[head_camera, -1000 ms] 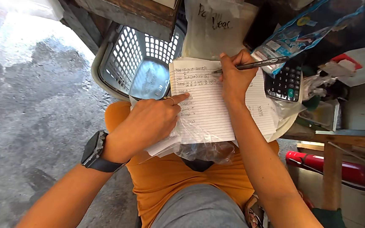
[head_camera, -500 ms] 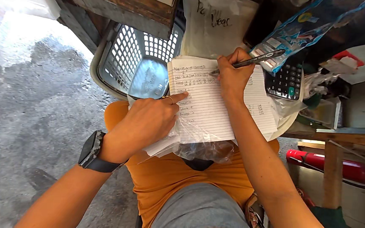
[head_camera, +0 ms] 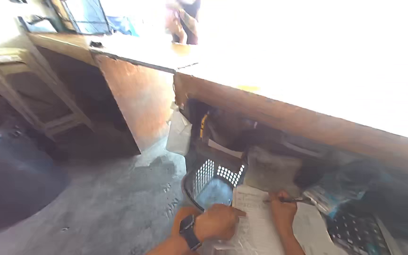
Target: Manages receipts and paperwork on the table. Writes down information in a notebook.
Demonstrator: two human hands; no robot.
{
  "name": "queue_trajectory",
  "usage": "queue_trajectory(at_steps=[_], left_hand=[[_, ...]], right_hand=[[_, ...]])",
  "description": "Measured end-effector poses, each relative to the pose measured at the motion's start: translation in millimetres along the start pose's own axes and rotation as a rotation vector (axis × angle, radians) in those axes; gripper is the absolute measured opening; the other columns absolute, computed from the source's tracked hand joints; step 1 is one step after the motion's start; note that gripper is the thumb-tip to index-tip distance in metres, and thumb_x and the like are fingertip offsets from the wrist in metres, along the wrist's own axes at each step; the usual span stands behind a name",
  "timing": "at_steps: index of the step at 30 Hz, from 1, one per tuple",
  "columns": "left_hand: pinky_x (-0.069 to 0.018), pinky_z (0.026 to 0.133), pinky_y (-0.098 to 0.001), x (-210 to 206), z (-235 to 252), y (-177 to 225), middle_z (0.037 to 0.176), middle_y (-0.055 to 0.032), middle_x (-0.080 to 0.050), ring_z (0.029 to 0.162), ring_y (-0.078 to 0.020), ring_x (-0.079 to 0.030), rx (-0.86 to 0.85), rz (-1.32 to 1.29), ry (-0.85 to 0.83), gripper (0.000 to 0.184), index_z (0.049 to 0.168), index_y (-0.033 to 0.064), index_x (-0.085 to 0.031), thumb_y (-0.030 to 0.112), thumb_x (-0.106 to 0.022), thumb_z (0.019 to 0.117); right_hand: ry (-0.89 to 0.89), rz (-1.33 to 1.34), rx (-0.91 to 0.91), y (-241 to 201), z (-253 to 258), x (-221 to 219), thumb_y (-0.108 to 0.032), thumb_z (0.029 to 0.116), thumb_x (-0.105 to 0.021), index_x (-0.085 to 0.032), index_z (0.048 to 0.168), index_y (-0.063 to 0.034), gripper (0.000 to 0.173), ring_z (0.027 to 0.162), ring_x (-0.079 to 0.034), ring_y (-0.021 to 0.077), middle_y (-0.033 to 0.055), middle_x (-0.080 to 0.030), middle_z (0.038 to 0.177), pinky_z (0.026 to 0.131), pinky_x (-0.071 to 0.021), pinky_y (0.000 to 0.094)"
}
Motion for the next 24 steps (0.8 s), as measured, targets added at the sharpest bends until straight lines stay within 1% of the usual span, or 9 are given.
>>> queue_trajectory(at_steps=[2,5,8,10,13,16,20,22,24], left_hand=[[-0.0485,0.095,-0.0667,1.0,0.1,0.1,0.149,-0.0163,-0.055,0.118,-0.0425,-0.064,0.018,0.005,-0.017,0.026,0.118,-0.0036,-0.07,0.011,-0.059,0.0987],[-0.0487,0.095,-0.0666,-1.5,1.5,-2.0,0.149,-0.0165,-0.055,0.118,-0.0421,-0.065,0.005,0.001,0.007,0.025,0.115,-0.0041,-0.071,0.011,-0.061,0.0977],[-0.047,0.097,-0.0665,-2.1,1.8,-1.9,0.149,-0.0175,-0.054,0.12,-0.0423,-0.063,0.022,0.012,-0.001,0.03,0.124,-0.0025,-0.068,0.013,-0.06,0.0989],[-0.0475,0.095,-0.0665,-1.0,2.5,-0.6,0.146,-0.0202,-0.057,0.117,-0.0438,-0.064,0.018,0.035,-0.003,0.028,0.119,-0.0046,-0.069,0.012,-0.061,0.0987],[-0.0472,0.096,-0.0662,-1.5,4.2,-2.8,0.145,-0.0191,-0.057,0.119,-0.0429,-0.063,0.023,0.036,-0.014,0.037,0.133,-0.0007,-0.064,0.012,-0.062,0.0983],[-0.0476,0.095,-0.0667,-1.8,3.0,-5.9,0.144,-0.019,-0.058,0.117,-0.0433,-0.064,-0.011,0.004,0.03,0.037,0.131,-0.0009,-0.065,0.011,-0.063,0.0965],[-0.0488,0.089,-0.068,2.1,0.6,-1.8,0.137,-0.0219,-0.062,0.11,-0.0452,-0.066,0.004,-0.013,0.009,0.032,0.126,-0.0025,-0.066,0.01,-0.06,0.0976],[-0.0486,0.09,-0.0673,0.9,2.2,-4.3,0.14,-0.021,-0.06,0.112,-0.0449,-0.065,0.0,-0.02,0.001,0.032,0.127,-0.0026,-0.066,0.01,-0.059,0.0983],[-0.0484,0.092,-0.0666,-0.7,6.6,-7.8,0.145,-0.019,-0.057,0.115,-0.0438,-0.064,-0.003,-0.014,-0.013,0.033,0.127,-0.0028,-0.066,0.011,-0.058,0.0989]], right_hand=[[-0.011,-0.011,-0.003,-2.5,-0.3,-0.5,0.003,0.0871,-0.07,-0.05,0.069,0.0038,0.027,0.061,-0.045,0.0122,0.0049,-0.045,0.064,0.061,-0.0416,0.0318],[-0.014,0.012,-0.022,-1.3,-0.4,-2.2,0.001,0.0872,-0.07,-0.05,0.071,0.0024,0.026,0.061,-0.046,0.011,0.0036,-0.045,0.064,0.061,-0.0427,0.0306],[-0.028,-0.009,-0.042,-1.2,-0.3,-2.2,0.0,0.0886,-0.071,-0.057,0.08,0.0093,0.019,0.068,-0.054,0.0222,0.015,-0.055,0.072,0.067,-0.0483,0.0425],[-0.026,-0.043,-0.03,-1.2,0.2,-2.5,0.0,0.088,-0.071,-0.057,0.079,0.0092,0.019,0.069,-0.055,0.0242,0.0164,-0.056,0.073,0.068,-0.0488,0.0444],[-0.014,-0.06,-0.045,-5.0,-1.4,-2.0,0.0,0.0886,-0.071,-0.058,0.08,0.0078,0.018,0.068,-0.056,0.0199,0.0134,-0.056,0.073,0.068,-0.0494,0.0398],[-0.008,0.0,-0.063,-4.4,0.4,-2.3,0.001,0.0894,-0.071,-0.057,0.084,0.0086,0.017,0.069,-0.054,0.0163,0.0109,-0.053,0.075,0.068,-0.0493,0.0355],[0.024,0.047,-0.076,5.4,8.0,-4.9,-0.008,0.0933,-0.072,-0.048,0.07,-0.0032,0.034,0.053,-0.048,0.0083,0.0008,-0.046,0.06,0.055,-0.044,0.026],[0.012,0.106,-0.091,4.3,6.3,-6.1,-0.012,0.0952,-0.072,-0.052,0.075,-0.0003,0.03,0.053,-0.053,0.0081,0.0019,-0.05,0.063,0.055,-0.0497,0.0251],[0.018,0.18,-0.1,13.6,9.9,-9.8,-0.015,0.0923,-0.072,-0.055,0.08,0.0004,0.027,0.054,-0.058,0.0091,0.0029,-0.055,0.066,0.056,-0.0555,0.0264]])
Point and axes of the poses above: each hand's wrist, its own z-axis towards the middle knuckle, its own x-axis out of the back of the hand, y = z × x, the point moved 4 cm from there along z, towards the middle knuckle
